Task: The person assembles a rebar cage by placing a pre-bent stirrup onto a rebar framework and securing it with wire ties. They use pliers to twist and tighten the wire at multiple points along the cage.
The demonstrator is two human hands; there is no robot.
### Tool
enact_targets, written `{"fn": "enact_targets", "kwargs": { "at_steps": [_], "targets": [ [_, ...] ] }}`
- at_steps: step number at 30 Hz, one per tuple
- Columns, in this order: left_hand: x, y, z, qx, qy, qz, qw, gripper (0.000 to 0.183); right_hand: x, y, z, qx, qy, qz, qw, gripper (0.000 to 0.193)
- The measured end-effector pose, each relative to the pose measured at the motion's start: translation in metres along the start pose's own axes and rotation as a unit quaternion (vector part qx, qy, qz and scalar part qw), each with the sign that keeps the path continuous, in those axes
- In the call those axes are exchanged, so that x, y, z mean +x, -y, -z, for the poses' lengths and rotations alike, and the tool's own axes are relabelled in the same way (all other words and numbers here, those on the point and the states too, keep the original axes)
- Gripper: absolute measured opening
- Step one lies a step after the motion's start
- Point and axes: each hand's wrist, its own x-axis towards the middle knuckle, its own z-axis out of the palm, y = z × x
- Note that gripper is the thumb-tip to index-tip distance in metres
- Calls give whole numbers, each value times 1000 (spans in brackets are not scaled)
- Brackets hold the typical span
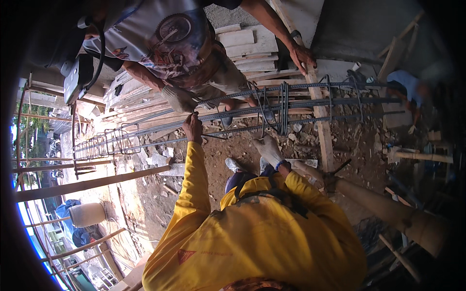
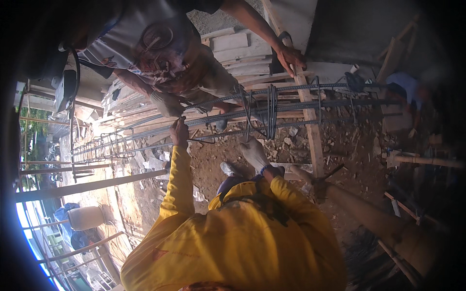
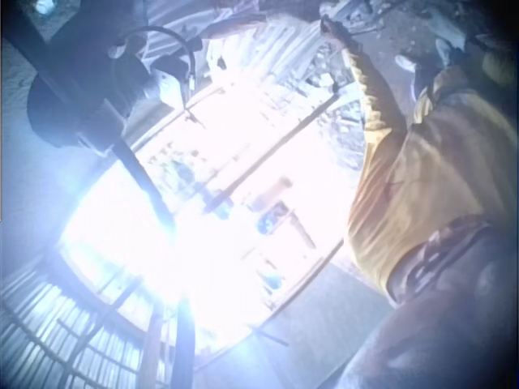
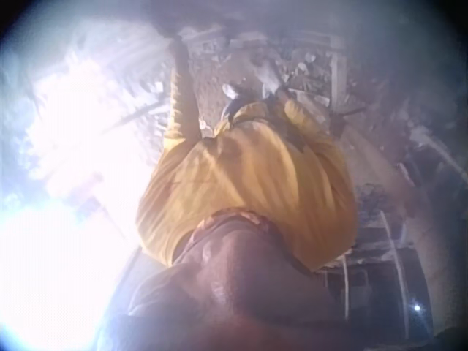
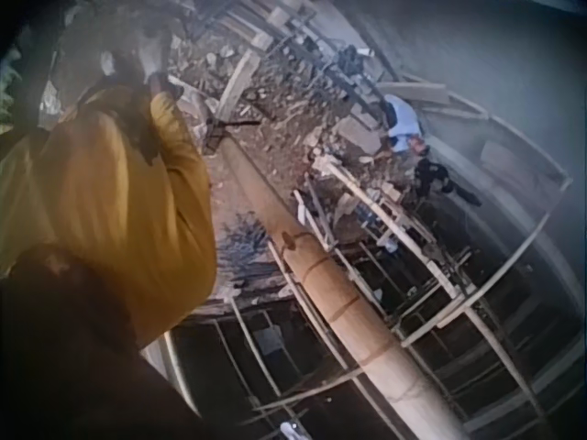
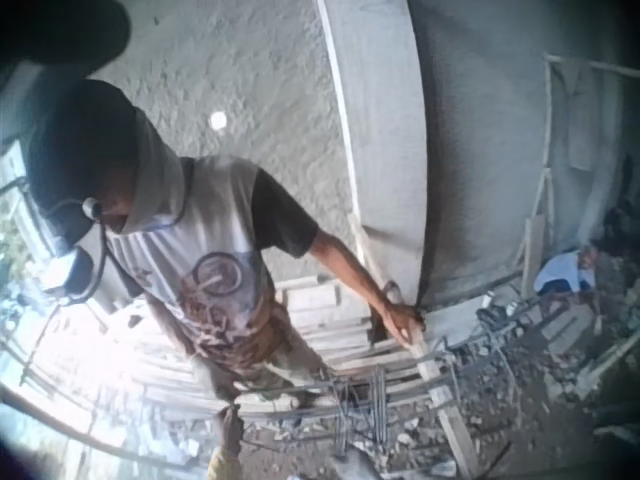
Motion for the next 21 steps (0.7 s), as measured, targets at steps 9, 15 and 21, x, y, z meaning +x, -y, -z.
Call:
{"fn": "enact_targets", "kwargs": {
  "at_steps": [9, 15, 21],
  "targets": [
    [-58, -44, 16, 403, -146, -251, 868, 41, -5, 24, 14, -153, -148, 82, 974, 21],
    [-109, -73, -71, 188, 82, -285, 936, 18, -7, 66, 37, -226, -214, 120, 943, 22],
    [-105, -80, -149, 85, 254, -198, 943, 22, 31, 76, 40, -218, -174, 161, 947, 23]
  ]
}}
